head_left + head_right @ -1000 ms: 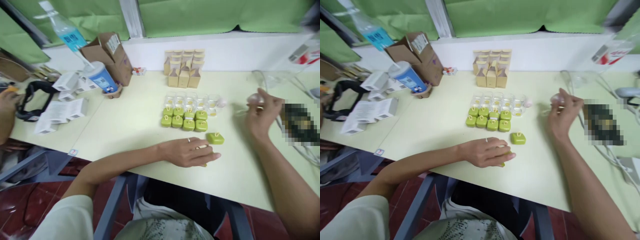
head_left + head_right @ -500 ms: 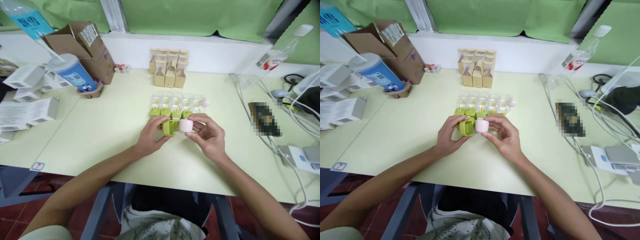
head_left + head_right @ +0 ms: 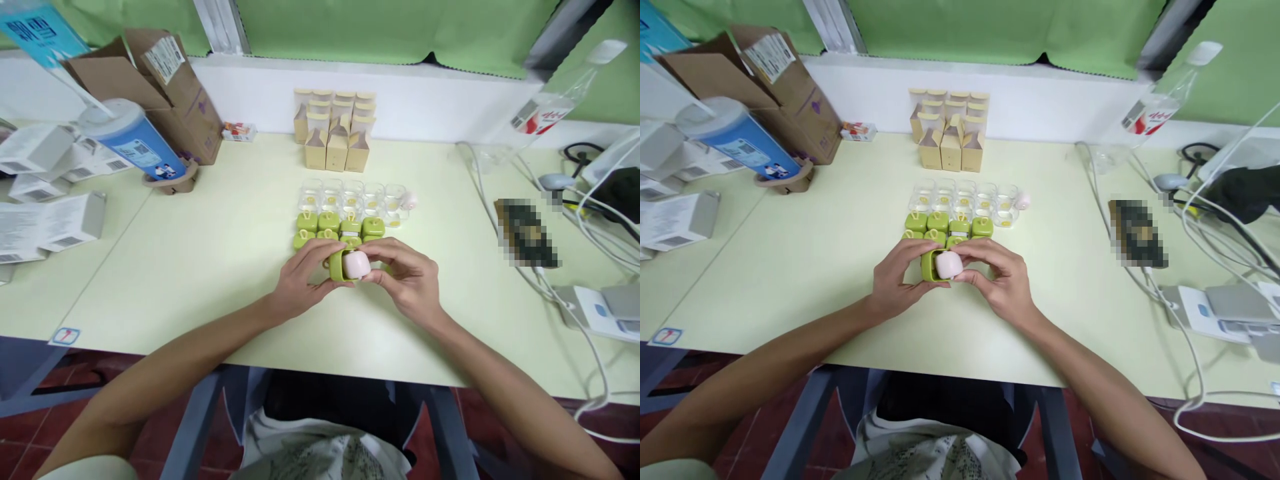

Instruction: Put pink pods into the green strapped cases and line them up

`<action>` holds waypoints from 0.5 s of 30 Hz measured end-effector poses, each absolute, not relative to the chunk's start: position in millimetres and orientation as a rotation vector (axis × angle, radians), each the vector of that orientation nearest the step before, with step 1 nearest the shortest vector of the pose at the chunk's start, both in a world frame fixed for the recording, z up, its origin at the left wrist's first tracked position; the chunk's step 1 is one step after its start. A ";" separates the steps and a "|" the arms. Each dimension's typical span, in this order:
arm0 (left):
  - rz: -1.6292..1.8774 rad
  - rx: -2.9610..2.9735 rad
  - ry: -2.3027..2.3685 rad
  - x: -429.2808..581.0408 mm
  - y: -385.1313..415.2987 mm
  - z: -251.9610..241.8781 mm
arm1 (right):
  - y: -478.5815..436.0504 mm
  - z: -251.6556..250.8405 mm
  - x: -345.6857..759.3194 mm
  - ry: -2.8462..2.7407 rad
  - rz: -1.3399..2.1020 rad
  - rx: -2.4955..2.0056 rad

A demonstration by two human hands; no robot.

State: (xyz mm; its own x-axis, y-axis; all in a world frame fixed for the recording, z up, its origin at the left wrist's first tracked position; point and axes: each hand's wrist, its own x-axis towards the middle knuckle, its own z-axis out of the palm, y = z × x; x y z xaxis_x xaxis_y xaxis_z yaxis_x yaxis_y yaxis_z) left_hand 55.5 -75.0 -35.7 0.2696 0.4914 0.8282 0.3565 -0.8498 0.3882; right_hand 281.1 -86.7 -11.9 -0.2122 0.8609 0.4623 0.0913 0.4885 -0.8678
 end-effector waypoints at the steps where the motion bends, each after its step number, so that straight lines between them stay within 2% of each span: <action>1: 1.636 2.392 0.807 56.6 -75.2 -35.6 | -87.7 -12.0 280.4 -1.621 0.905 -0.817; 15: 1.600 2.260 0.902 58.0 -77.1 -41.4 | -88.3 -18.8 272.9 -1.537 1.042 -0.895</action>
